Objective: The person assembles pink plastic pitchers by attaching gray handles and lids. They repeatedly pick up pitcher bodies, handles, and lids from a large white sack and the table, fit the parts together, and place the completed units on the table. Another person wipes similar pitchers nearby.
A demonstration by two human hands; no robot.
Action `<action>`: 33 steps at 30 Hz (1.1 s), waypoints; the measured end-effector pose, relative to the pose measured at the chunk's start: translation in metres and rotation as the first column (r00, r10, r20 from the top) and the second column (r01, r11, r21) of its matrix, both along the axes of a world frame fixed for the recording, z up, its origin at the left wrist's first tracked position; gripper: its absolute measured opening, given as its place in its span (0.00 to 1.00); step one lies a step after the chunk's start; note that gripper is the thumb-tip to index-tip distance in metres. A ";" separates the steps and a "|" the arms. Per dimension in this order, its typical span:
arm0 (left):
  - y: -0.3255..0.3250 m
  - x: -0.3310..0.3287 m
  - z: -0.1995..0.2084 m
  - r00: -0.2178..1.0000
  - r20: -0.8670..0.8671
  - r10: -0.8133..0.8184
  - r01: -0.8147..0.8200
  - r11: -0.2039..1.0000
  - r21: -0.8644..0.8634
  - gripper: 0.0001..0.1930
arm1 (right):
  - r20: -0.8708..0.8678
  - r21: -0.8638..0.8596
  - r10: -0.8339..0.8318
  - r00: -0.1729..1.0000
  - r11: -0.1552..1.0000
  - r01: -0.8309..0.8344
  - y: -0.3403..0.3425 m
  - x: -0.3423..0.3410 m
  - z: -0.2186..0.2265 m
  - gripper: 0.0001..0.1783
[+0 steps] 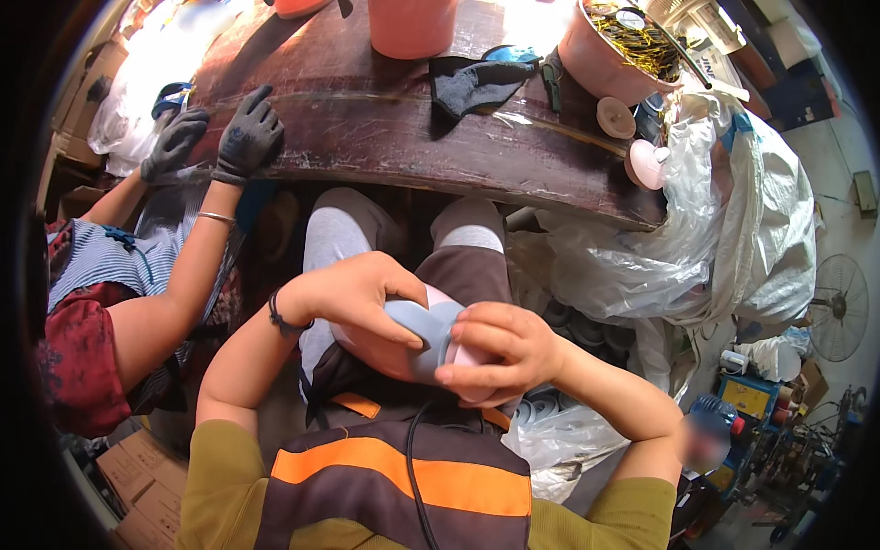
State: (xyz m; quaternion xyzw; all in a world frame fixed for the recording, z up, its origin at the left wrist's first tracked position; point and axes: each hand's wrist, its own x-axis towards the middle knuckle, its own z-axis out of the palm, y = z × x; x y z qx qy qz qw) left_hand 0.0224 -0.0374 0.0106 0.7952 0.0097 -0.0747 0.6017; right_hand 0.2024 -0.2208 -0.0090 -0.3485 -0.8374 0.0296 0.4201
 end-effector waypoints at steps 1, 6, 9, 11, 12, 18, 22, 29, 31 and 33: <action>0.004 0.004 0.001 0.998 -0.045 -0.037 0.035 0.999 -0.041 0.20 | 0.018 0.026 0.009 1.000 1.000 -0.009 0.000 -0.004 0.003 0.21; 0.012 0.019 -0.009 0.986 -0.128 -0.105 0.080 0.979 -0.188 0.17 | 0.029 0.017 0.092 0.995 0.996 -0.092 0.004 -0.011 0.013 0.21; 0.008 0.018 -0.004 0.987 -0.125 0.100 -0.101 0.995 -0.004 0.17 | -0.076 -0.163 0.051 0.996 0.985 -0.063 0.000 -0.002 0.006 0.24; -0.019 0.005 0.001 0.929 -0.065 0.364 -0.337 0.905 0.260 0.17 | -0.159 -0.353 -0.454 0.877 0.855 0.379 -0.009 -0.005 -0.012 0.28; -0.056 -0.002 -0.008 0.851 0.223 0.475 -0.524 0.750 0.403 0.17 | -0.174 -0.524 -0.592 0.787 0.733 0.434 -0.006 -0.005 -0.016 0.29; -0.077 -0.009 -0.013 0.883 0.295 0.365 -0.468 0.733 0.493 0.12 | -0.070 -0.803 -0.795 0.602 0.403 0.438 -0.002 -0.017 -0.019 0.34; -0.056 -0.008 -0.014 0.825 0.440 0.355 -0.549 0.691 0.471 0.13 | -0.117 -0.677 -0.764 0.635 0.529 0.512 -0.007 -0.026 -0.019 0.30; 0.006 0.033 -0.053 0.988 0.012 0.151 -0.147 0.977 -0.155 0.13 | 0.090 0.099 0.097 0.991 0.989 -0.106 0.019 -0.058 0.030 0.15; -0.006 0.041 -0.053 0.987 -0.074 0.142 -0.149 0.983 -0.108 0.12 | 0.104 0.133 0.189 0.976 0.970 -0.202 0.027 -0.057 0.032 0.15; 0.002 0.031 -0.058 0.917 -0.085 0.391 -0.396 0.915 -0.069 0.09 | -0.014 0.019 0.133 0.991 0.991 -0.133 0.033 -0.047 0.036 0.19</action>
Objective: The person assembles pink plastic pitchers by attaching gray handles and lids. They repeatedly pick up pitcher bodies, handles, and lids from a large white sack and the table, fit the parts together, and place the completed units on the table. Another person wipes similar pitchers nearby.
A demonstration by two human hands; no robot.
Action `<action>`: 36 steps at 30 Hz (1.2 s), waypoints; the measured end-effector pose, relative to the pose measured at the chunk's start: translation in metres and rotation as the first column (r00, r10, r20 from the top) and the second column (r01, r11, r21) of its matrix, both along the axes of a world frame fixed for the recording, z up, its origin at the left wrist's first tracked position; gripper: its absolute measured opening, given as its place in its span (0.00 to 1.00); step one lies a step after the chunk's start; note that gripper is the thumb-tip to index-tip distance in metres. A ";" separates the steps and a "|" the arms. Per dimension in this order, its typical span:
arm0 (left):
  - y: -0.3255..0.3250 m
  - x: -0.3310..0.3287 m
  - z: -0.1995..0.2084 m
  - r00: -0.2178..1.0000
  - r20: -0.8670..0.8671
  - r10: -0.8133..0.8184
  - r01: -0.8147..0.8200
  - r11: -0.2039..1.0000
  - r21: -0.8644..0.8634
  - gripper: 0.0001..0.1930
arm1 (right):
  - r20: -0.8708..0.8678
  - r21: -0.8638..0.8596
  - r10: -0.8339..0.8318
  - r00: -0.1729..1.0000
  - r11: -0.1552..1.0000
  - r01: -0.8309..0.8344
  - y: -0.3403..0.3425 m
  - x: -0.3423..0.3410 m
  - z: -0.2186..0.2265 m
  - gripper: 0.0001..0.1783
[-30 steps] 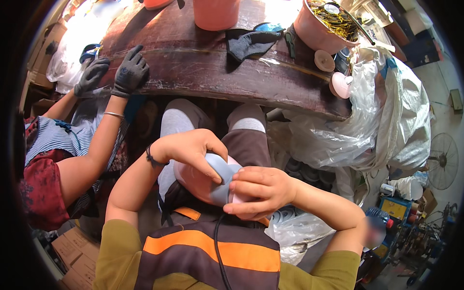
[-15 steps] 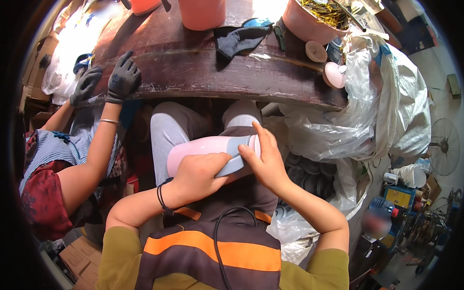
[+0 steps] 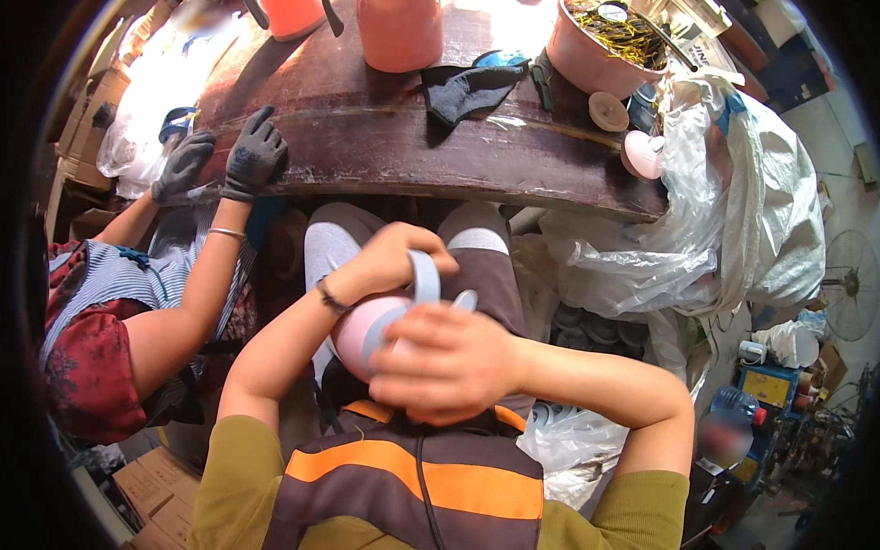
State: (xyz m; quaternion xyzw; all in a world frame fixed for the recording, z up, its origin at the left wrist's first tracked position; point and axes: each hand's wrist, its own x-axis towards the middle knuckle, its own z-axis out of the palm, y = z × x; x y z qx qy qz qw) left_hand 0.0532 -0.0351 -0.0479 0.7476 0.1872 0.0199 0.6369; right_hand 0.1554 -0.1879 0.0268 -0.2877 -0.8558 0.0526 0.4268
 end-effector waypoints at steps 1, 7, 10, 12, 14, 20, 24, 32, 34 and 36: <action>0.006 -0.009 0.011 0.980 -0.032 0.195 -0.190 0.976 0.109 0.10 | -0.002 -0.031 -0.183 0.983 0.983 0.183 -0.001 0.009 -0.006 0.20; -0.079 -0.033 0.045 0.977 0.109 0.181 -0.210 0.774 0.598 0.16 | -0.066 -0.881 -0.843 0.533 0.301 0.366 0.012 0.053 -0.071 0.26; -0.040 -0.026 0.059 0.971 0.155 0.181 -0.236 0.823 0.518 0.18 | 0.073 -0.921 -0.751 0.656 0.201 0.333 0.011 0.060 -0.053 0.33; -0.004 -0.033 0.053 0.989 0.094 0.118 -0.143 0.933 0.332 0.18 | 0.048 -0.890 -0.558 0.828 0.353 0.289 0.004 0.069 -0.024 0.37; 0.025 -0.039 0.056 0.999 0.041 0.019 -0.021 0.999 0.045 0.16 | -0.080 -0.846 -0.413 0.907 0.509 0.157 -0.003 0.078 -0.003 0.40; 0.039 -0.046 0.041 0.981 0.060 -0.184 0.189 0.846 -0.499 0.11 | 0.132 -0.315 -0.011 0.991 0.947 0.053 -0.018 0.042 0.022 0.39; 0.019 -0.045 0.038 0.963 0.065 -0.261 0.261 0.851 -0.456 0.14 | 0.147 -0.209 0.098 0.984 0.976 -0.066 -0.024 0.013 0.011 0.36; -0.060 -0.071 0.094 0.963 0.019 0.270 -0.263 0.913 0.312 0.21 | -0.158 -0.713 -0.463 0.872 0.664 0.224 0.011 0.042 -0.025 0.33; -0.048 -0.068 0.105 0.952 -0.169 0.255 -0.289 0.930 -0.226 0.17 | -0.157 -0.793 -0.494 0.855 0.580 0.189 0.021 0.043 -0.019 0.33; -0.022 -0.066 0.103 0.970 -0.231 0.076 -0.195 0.811 -0.552 0.12 | -0.115 -0.802 -0.455 0.883 0.567 0.187 0.030 0.048 -0.017 0.34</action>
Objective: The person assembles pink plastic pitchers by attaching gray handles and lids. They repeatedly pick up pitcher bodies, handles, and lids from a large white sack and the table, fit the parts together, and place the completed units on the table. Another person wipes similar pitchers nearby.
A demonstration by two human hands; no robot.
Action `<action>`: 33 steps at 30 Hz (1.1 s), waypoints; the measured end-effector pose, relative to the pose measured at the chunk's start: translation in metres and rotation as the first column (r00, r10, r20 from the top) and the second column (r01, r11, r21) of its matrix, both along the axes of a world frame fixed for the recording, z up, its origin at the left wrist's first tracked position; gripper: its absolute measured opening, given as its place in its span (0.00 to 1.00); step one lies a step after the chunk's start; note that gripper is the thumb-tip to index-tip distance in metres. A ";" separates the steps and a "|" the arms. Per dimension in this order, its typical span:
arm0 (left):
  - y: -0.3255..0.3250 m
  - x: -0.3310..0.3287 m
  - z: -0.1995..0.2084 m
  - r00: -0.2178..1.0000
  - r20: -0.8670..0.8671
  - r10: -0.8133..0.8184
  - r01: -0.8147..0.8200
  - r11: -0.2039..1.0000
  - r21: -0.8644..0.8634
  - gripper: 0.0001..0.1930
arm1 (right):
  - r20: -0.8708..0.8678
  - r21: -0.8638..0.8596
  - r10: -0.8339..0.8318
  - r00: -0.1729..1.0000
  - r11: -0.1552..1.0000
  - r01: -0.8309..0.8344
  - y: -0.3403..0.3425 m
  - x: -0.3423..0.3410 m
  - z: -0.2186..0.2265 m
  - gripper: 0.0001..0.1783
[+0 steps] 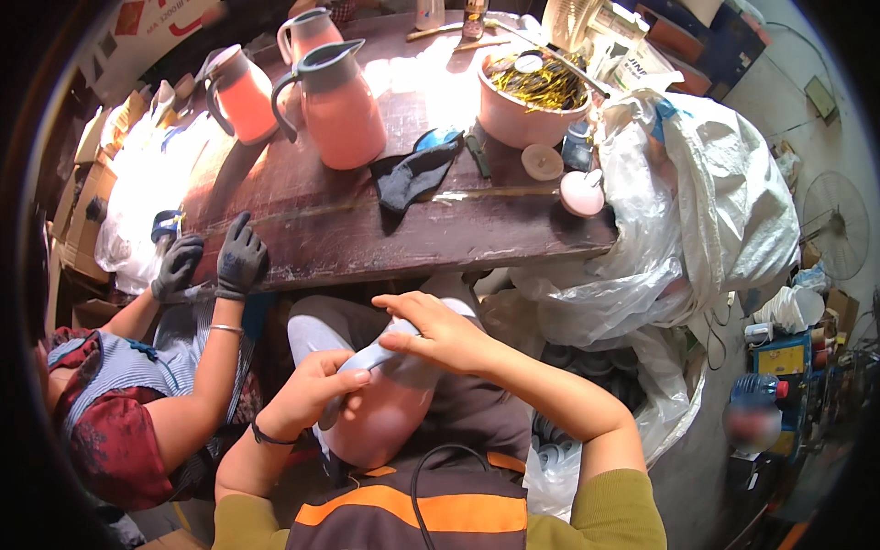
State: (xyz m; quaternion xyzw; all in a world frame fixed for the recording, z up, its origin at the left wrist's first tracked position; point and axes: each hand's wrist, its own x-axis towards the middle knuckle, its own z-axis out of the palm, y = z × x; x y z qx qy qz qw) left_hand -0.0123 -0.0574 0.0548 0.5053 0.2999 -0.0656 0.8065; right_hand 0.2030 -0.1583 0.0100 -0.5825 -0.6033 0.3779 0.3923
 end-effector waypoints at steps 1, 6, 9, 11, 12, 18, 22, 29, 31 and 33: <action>0.002 0.002 0.001 1.000 0.024 0.019 -0.019 0.999 0.025 0.12 | 0.021 -0.014 0.026 0.999 1.000 -0.025 0.005 0.006 0.001 0.34; -0.009 -0.002 -0.001 0.904 0.223 0.366 -0.375 0.927 0.001 0.11 | 0.121 0.379 -0.407 0.906 0.862 0.337 0.056 0.110 0.034 0.17; -0.013 0.001 -0.021 0.838 0.246 0.486 -0.476 0.873 -0.104 0.11 | 0.213 0.494 -0.683 0.699 0.692 0.526 0.094 0.185 0.055 0.15; -0.013 0.008 -0.029 0.818 0.257 0.515 -0.496 0.857 -0.141 0.12 | 0.356 0.474 -0.750 0.558 0.660 0.583 0.123 0.240 0.057 0.16; -0.010 0.010 -0.032 0.812 0.260 0.522 -0.499 0.853 -0.156 0.12 | 0.457 0.473 -0.766 0.453 0.640 0.606 0.138 0.266 0.054 0.16; 0.006 0.020 -0.040 0.789 0.244 0.564 -0.522 0.824 -0.220 0.12 | 0.896 0.320 -0.444 -0.015 0.621 0.716 0.192 0.342 0.047 0.20; 0.012 0.022 -0.044 0.796 0.313 0.519 -0.454 0.853 -0.259 0.13 | 0.631 0.688 -0.758 -0.166 0.446 0.573 0.189 0.355 0.047 0.13; 0.013 0.028 -0.062 0.625 0.101 0.774 -0.721 0.622 -0.304 0.12 | -0.325 0.229 -0.602 0.729 0.698 0.678 0.101 0.144 0.027 0.16; 0.012 0.028 -0.061 0.736 0.097 0.670 -0.653 0.740 -0.163 0.13 | -0.460 -0.031 -0.527 0.714 0.814 0.581 0.056 0.074 0.005 0.16; 0.015 0.028 -0.063 0.804 0.144 0.577 -0.558 0.815 -0.155 0.15 | -0.591 -0.117 -0.496 0.636 0.833 0.541 0.035 0.021 -0.015 0.13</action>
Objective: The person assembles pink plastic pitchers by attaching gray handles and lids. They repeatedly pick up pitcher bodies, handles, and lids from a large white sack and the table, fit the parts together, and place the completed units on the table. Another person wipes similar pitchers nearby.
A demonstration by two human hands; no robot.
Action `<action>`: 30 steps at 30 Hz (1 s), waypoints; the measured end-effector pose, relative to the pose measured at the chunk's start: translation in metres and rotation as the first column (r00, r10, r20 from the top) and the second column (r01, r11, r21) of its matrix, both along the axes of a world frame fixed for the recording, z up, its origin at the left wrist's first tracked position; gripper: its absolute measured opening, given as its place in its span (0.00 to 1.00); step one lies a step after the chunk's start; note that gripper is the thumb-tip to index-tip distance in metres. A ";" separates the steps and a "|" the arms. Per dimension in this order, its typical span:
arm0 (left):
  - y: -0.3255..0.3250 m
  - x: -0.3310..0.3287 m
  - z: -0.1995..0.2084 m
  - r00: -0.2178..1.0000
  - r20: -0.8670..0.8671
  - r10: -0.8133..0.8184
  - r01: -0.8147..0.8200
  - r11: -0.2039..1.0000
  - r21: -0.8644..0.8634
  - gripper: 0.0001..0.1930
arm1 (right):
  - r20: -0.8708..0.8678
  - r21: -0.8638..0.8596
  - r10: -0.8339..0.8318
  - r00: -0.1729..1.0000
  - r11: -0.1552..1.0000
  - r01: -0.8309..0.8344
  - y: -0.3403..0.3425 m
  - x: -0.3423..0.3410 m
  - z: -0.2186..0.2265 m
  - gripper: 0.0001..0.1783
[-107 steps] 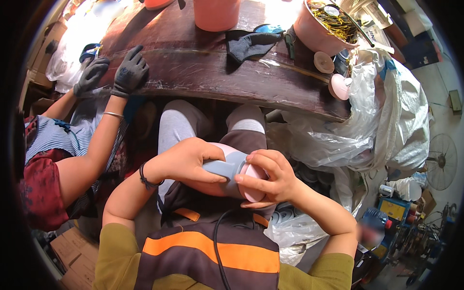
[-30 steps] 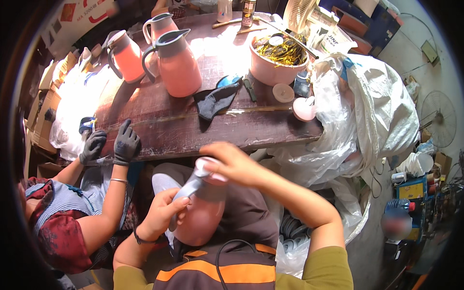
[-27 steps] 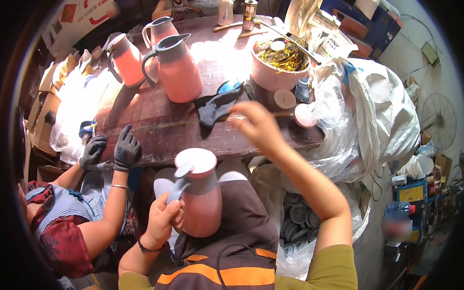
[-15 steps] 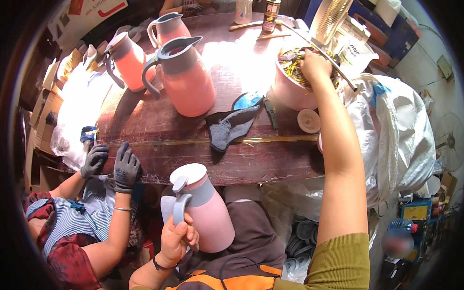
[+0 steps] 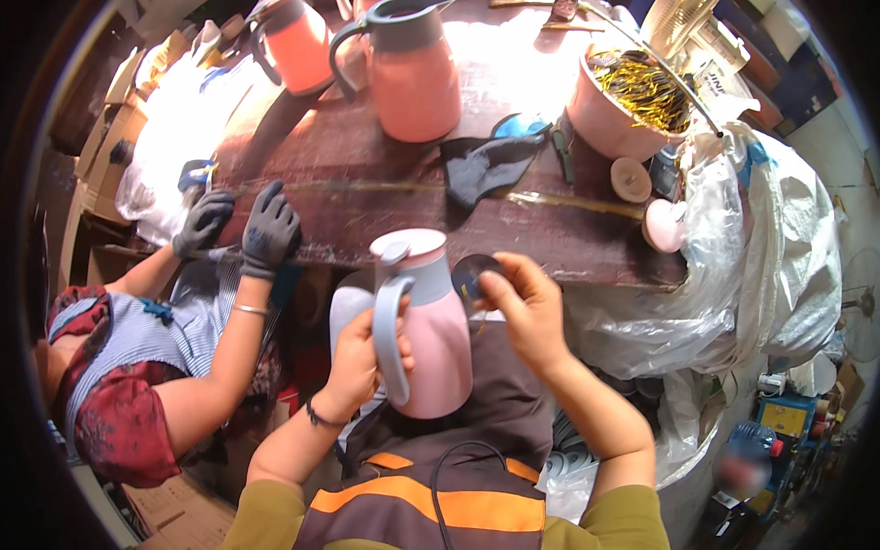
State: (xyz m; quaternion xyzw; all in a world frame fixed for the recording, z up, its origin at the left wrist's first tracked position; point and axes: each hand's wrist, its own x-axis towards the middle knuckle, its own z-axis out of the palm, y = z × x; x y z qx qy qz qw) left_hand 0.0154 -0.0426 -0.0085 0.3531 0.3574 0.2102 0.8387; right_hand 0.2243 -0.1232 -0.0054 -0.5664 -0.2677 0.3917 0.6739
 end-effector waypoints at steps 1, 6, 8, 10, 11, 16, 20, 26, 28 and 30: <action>0.003 0.003 0.002 0.998 0.022 -0.055 0.054 0.998 0.017 0.16 | -0.024 0.007 0.046 0.999 0.999 -0.046 -0.006 -0.015 -0.005 0.12; 0.013 0.017 0.012 0.968 -0.087 -0.235 0.244 0.963 0.114 0.14 | -0.056 0.074 -0.052 0.997 0.996 0.056 -0.013 -0.065 -0.012 0.11; 0.010 0.020 0.017 0.964 -0.141 -0.224 0.255 0.930 0.265 0.08 | -0.128 0.078 -0.069 0.989 0.994 0.079 -0.015 -0.074 -0.013 0.11; 0.005 0.019 0.022 0.939 -0.331 -0.091 0.292 0.721 0.628 0.08 | -0.063 0.108 -0.139 0.988 0.983 0.145 -0.015 -0.078 -0.016 0.10; 0.004 0.019 0.024 0.919 -0.395 0.008 0.323 0.561 0.762 0.08 | 0.004 0.112 -0.181 0.983 0.977 0.180 -0.016 -0.077 -0.016 0.10; 0.013 0.003 0.024 0.997 0.080 0.008 -0.039 0.919 0.393 0.09 | -0.286 0.040 -0.273 0.919 0.954 0.296 -0.019 -0.058 -0.013 0.11; 0.018 -0.004 0.023 0.879 0.474 -0.053 -0.031 0.985 0.167 0.12 | -0.896 0.092 0.097 0.433 0.995 -0.031 -0.029 -0.045 0.001 0.11; 0.005 0.004 0.056 0.979 -0.199 -0.048 0.205 0.155 0.966 0.22 | -0.696 -0.008 0.098 0.712 0.989 -0.144 -0.025 -0.068 0.038 0.05; -0.001 0.004 0.055 0.972 -0.227 0.065 0.226 0.015 0.974 0.24 | -0.604 -0.028 0.111 0.789 0.987 -0.160 -0.022 -0.071 0.038 0.06; 0.003 0.004 0.055 0.958 -0.266 0.107 0.270 -0.031 0.962 0.23 | -0.518 -0.038 0.122 0.847 0.986 -0.165 -0.021 -0.073 0.038 0.09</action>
